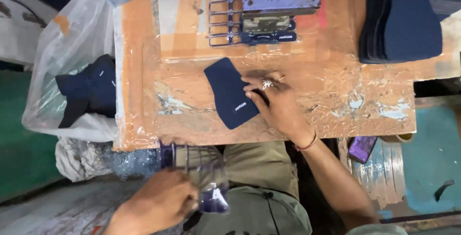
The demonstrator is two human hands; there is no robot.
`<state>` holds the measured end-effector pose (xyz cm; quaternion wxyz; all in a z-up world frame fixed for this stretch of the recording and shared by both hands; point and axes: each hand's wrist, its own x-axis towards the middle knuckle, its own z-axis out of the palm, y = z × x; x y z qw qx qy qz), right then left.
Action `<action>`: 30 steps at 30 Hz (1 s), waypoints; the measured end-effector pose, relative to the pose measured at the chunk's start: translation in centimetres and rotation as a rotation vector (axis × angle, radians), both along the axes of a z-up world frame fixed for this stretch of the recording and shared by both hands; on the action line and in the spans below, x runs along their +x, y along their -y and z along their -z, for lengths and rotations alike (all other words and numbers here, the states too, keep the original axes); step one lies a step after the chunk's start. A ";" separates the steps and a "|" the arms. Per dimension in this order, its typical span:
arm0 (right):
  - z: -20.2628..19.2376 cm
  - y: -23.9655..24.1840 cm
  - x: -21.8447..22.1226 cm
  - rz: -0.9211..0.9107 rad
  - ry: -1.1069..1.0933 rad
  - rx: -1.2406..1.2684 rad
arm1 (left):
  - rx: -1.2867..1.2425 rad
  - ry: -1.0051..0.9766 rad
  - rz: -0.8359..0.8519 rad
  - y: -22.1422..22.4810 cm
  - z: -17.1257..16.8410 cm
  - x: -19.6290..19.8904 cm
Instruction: Using a mechanical press to apply labels onto fabric pieces.
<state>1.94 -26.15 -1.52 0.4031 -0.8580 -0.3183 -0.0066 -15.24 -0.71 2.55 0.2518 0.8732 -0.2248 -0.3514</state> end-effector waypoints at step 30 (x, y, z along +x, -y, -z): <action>2.0 20.4 -0.6 0.853 0.074 -0.141 | -0.091 1.136 -0.476 0.5 4.3 19.4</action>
